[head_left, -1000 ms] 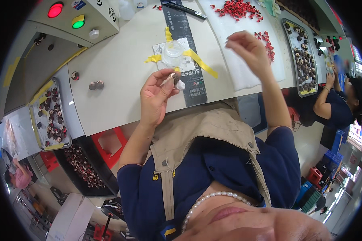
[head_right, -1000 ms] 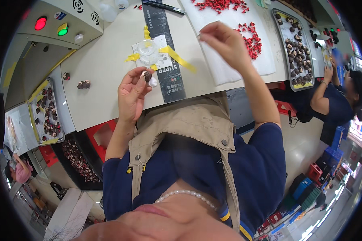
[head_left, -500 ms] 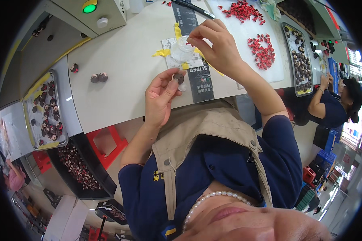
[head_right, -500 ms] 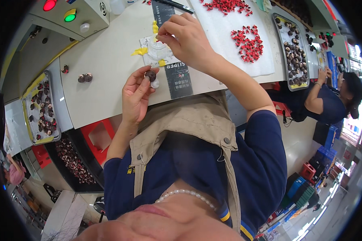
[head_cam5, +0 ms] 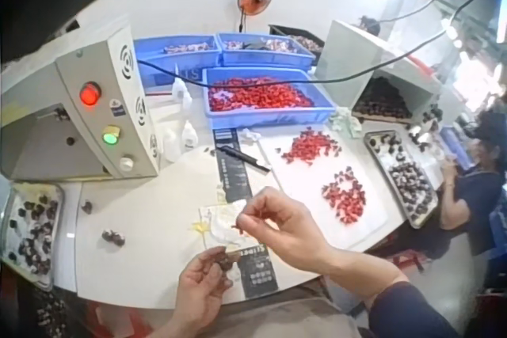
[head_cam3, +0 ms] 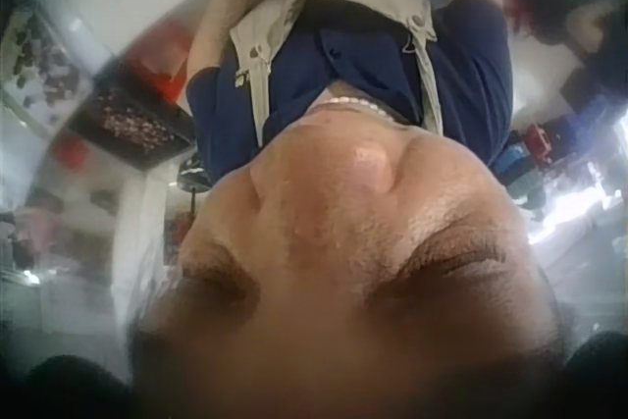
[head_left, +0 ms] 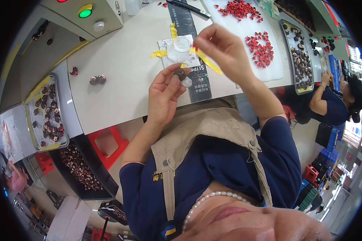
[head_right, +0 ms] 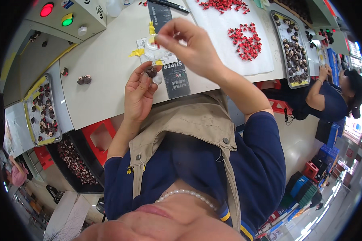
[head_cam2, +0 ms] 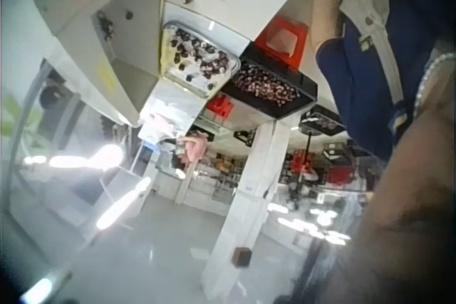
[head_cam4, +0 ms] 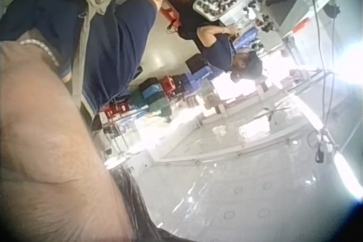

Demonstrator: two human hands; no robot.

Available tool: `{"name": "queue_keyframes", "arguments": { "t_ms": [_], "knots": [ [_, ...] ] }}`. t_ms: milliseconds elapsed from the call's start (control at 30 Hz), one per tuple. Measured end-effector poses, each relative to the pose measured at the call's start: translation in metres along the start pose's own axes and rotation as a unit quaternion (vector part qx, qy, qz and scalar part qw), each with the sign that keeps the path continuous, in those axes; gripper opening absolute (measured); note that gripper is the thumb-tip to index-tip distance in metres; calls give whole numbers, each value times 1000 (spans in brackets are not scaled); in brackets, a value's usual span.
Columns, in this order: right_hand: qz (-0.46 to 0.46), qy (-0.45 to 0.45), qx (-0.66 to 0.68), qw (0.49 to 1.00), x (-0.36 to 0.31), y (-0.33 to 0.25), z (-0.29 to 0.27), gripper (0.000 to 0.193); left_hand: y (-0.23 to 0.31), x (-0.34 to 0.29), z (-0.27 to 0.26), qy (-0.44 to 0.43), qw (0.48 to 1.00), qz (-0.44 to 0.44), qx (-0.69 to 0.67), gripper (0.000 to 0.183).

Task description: The person applies glue to miniature bow accessories and attaches them onto figurine heads by hand, placing the assembled pieces on the table. They also retrieve additional figurine heads from a machine chute and trays.

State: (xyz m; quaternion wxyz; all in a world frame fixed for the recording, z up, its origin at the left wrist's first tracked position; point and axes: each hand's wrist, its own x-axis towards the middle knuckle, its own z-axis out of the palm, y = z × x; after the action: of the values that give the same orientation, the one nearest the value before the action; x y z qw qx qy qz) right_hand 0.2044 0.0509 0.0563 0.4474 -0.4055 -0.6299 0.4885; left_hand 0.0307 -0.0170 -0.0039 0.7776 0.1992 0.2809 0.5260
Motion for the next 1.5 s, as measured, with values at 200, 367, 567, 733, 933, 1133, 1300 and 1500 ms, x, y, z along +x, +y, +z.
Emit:
{"name": "queue_keyframes", "arguments": {
  "t_ms": [200, 367, 567, 733, 933, 1133, 1300, 1500],
  "knots": [
    [31, -16, -13, 999, -29, 19, 5, 13, -8, 5, 8, 25, 1000, -6, 1, 35],
    [42, -29, -29, 998, -35, 15, 0, 14, -15, 7, 14, 18, 999, 19, 28, 32],
    [-5, -15, -93, 996, -38, 10, -7, 12, -20, 8, 21, 30, 990, 84, 111, 32],
    [80, -23, -62, 995, -39, 4, -12, 14, -18, 7, 27, 33, 979, 124, 159, 33],
    [-51, 39, -145, 987, -42, 0, -1, 14, -16, 4, 30, 22, 960, 181, 213, 31],
    [-22, 35, -68, 997, -45, 9, 15, 16, -12, 3, 25, -7, 920, 240, 308, 28],
    [-19, 37, -43, 998, -45, 13, 19, 17, -11, 5, 21, -28, 905, 250, 343, 28],
    [-46, 41, -60, 996, -54, 19, 17, 8, -21, 4, 21, 12, 948, 213, 234, 30]
  ]
}}
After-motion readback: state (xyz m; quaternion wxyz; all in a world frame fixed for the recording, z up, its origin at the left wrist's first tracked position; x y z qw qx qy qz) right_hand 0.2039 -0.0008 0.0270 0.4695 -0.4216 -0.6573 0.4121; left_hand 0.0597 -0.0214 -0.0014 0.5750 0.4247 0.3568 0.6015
